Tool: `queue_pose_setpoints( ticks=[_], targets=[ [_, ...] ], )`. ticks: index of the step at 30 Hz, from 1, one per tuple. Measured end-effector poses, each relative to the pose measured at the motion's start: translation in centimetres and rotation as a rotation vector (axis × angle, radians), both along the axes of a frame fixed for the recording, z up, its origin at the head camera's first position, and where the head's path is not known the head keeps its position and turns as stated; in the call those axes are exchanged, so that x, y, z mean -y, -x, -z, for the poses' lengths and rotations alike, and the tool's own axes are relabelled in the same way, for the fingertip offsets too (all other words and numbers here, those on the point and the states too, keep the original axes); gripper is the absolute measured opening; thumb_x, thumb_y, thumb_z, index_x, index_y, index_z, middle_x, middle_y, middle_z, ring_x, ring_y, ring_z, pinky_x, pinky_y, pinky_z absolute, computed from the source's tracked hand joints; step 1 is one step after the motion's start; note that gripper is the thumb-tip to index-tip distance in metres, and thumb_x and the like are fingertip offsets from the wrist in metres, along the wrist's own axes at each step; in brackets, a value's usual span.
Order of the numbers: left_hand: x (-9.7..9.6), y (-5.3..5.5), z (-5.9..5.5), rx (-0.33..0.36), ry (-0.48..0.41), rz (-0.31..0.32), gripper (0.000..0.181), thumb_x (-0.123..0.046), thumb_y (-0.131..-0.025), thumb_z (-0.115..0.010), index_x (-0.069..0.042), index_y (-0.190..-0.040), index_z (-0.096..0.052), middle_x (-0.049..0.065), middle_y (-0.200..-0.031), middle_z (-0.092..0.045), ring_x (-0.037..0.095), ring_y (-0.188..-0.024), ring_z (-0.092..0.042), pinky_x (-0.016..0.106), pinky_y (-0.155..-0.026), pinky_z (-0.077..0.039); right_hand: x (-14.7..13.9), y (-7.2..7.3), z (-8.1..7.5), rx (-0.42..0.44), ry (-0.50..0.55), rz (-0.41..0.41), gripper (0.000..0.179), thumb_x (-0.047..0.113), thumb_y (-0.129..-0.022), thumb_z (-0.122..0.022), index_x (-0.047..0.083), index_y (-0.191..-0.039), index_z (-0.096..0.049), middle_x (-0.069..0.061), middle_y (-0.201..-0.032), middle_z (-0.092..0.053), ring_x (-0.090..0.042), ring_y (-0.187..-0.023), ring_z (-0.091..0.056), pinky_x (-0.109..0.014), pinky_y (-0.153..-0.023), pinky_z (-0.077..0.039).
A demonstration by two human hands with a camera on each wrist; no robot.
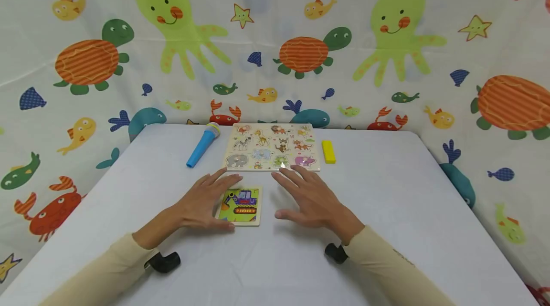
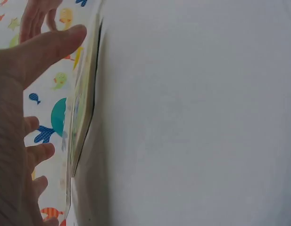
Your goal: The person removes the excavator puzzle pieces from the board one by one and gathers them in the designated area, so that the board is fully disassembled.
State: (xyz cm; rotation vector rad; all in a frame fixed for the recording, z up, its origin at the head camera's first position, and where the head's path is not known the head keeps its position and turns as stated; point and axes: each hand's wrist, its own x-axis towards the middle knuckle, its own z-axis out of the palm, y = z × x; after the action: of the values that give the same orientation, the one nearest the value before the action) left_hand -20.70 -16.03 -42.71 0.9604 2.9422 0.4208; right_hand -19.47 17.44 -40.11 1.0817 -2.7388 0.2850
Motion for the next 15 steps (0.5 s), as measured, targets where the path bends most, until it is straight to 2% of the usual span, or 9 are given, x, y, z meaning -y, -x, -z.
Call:
queue_pose_setpoints(
  ticks=[5,9,15],
  targets=[
    [0.4,0.0,0.3,0.074,-0.1,-0.065,0.119,-0.078,-0.065,-0.073,-0.021,-0.161,-0.029,0.001,-0.164,-0.034,0.027,-0.157,-0.012,0.061,-0.123,-0.016,1.2,0.0,-0.3,0.051,0.066,0.0,0.087,0.063,-0.089,-0.064,0.024,-0.16,-0.033,-0.001,-0.161,-0.04,-0.028,-0.146,-0.036,-0.058,-0.116,-0.036],
    [0.9,-0.2,0.5,0.111,-0.137,-0.088,0.121,-0.075,-0.063,-0.076,-0.016,-0.16,-0.031,0.005,-0.164,-0.033,0.027,-0.157,-0.013,0.058,-0.124,-0.015,2.6,0.0,-0.4,0.116,0.109,0.005,0.085,0.061,-0.089,-0.066,0.024,-0.159,-0.035,0.0,-0.157,-0.044,-0.023,-0.137,-0.043,-0.052,-0.114,-0.041],
    [1.6,-0.4,0.6,0.143,-0.135,-0.105,0.116,-0.073,-0.062,-0.077,-0.015,-0.155,-0.04,0.008,-0.163,-0.034,0.032,-0.156,-0.016,0.057,-0.125,-0.014,5.2,0.4,-0.2,0.296,0.198,0.063,0.078,0.055,-0.091,-0.069,0.022,-0.155,-0.041,-0.004,-0.144,-0.053,-0.021,-0.127,-0.05,-0.047,-0.106,-0.049]
  ],
)
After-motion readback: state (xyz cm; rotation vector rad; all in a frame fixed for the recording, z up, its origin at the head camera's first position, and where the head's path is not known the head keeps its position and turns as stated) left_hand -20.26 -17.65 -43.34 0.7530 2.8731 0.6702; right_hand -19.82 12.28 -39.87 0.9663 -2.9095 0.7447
